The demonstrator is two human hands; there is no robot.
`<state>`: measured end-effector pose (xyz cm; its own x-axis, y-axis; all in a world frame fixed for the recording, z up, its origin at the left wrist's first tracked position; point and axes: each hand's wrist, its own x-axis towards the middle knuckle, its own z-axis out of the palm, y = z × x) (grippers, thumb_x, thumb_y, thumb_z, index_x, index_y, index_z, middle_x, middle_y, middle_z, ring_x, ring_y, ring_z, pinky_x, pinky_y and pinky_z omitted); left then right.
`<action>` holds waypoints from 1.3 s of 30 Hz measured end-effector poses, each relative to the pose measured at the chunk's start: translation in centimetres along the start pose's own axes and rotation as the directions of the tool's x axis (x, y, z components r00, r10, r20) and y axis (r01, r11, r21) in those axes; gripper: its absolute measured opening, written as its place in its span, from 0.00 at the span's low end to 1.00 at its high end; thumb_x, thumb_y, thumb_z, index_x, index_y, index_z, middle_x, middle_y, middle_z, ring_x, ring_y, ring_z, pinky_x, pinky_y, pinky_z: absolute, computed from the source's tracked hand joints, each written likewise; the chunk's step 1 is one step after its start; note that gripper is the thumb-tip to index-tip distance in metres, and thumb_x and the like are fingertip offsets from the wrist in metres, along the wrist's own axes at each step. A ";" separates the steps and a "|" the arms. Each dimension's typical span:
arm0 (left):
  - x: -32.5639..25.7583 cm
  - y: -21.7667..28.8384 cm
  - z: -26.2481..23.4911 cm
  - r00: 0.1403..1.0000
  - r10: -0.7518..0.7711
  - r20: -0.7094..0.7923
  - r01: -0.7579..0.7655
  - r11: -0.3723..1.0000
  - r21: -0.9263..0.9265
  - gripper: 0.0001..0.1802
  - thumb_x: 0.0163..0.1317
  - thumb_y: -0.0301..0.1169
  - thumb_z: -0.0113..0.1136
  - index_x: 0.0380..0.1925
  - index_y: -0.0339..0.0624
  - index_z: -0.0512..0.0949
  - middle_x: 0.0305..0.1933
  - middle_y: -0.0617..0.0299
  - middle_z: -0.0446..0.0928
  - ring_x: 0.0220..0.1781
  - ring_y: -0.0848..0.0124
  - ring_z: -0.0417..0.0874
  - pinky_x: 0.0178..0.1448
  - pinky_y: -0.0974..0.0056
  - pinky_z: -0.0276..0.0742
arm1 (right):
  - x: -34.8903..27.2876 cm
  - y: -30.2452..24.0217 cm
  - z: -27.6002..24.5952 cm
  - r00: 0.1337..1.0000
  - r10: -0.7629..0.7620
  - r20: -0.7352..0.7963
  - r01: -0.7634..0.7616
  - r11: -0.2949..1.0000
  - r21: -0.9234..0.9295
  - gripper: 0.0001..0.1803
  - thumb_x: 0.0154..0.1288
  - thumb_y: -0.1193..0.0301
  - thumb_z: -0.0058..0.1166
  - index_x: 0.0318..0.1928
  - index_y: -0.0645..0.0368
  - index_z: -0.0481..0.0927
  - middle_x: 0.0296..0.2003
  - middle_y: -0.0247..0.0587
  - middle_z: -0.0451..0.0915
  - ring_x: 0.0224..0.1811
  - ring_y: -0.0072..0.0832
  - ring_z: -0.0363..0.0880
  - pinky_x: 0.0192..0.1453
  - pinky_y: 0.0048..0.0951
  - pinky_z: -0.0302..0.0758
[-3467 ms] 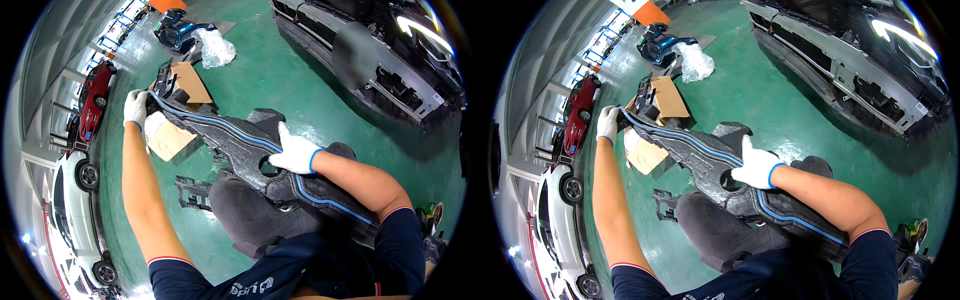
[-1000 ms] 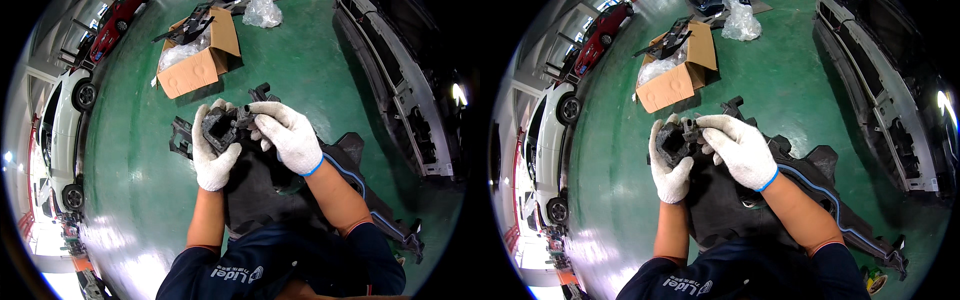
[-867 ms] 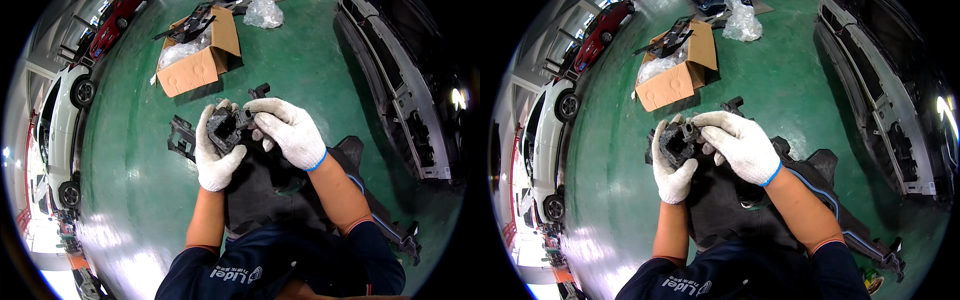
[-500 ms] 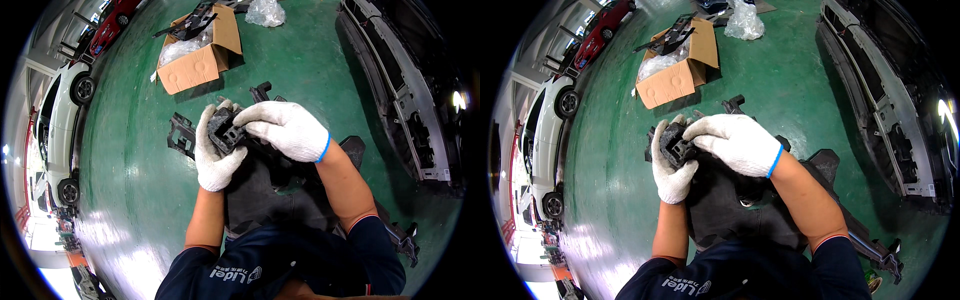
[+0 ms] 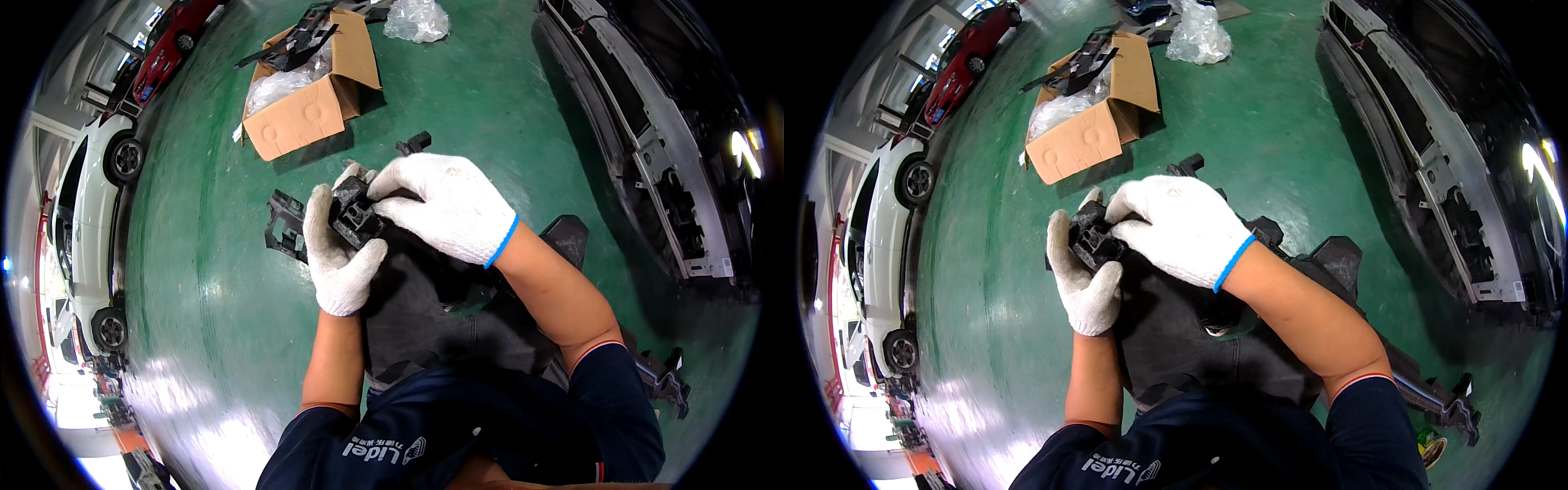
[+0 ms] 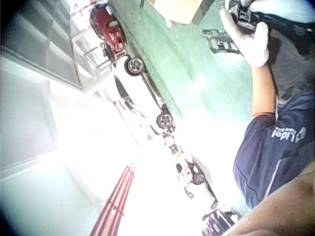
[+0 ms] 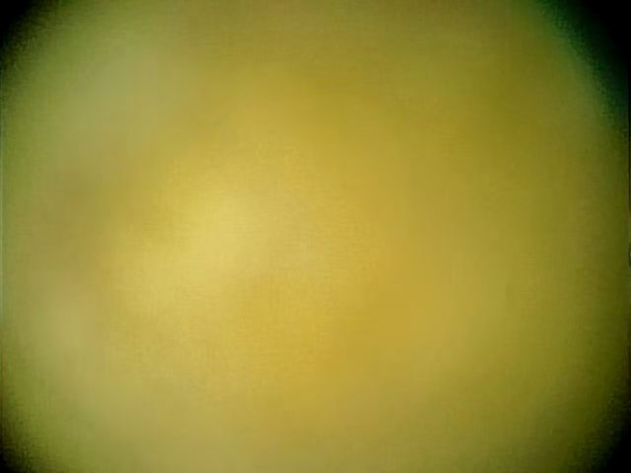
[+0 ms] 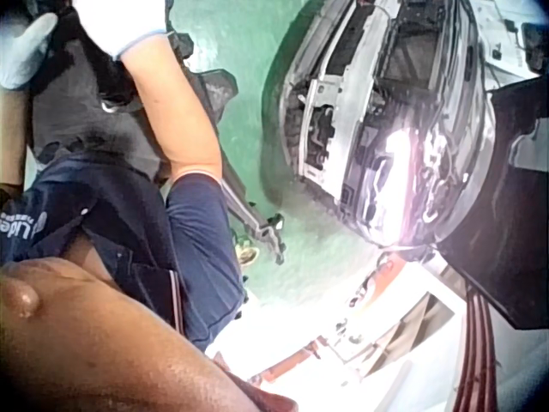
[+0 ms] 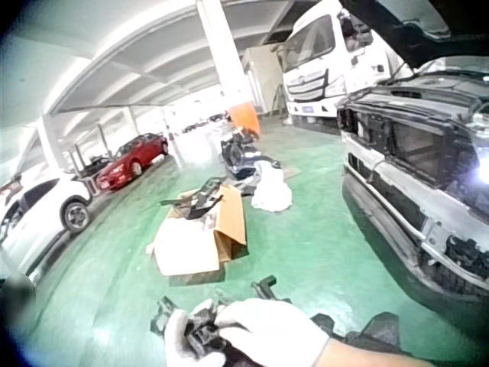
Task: The person sits on the floor of a garage and assembles a long, black plastic car trim piece. They insert a blue rubber seal into a groove along the trim and attach small black plastic clips to the piece.
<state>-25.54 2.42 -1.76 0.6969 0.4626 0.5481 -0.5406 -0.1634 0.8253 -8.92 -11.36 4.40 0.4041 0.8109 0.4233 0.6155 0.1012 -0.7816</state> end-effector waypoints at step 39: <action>0.5 0.6 1.2 0.996 -0.088 -0.023 0.090 0.984 0.153 0.58 0.57 0.10 0.63 0.89 0.45 0.53 0.88 0.37 0.63 0.88 0.47 0.68 0.89 0.44 0.64 | -0.2 1.1 -0.6 0.991 -0.131 -0.012 0.130 0.989 -0.070 0.14 0.64 0.63 0.71 0.46 0.56 0.91 0.49 0.45 0.83 0.60 0.47 0.81 0.67 0.46 0.80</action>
<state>-24.93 1.53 -0.78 0.7305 0.4953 0.4702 -0.3968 -0.2527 0.8825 -7.87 -11.77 3.75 0.3280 0.7836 0.5276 0.7089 0.1650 -0.6858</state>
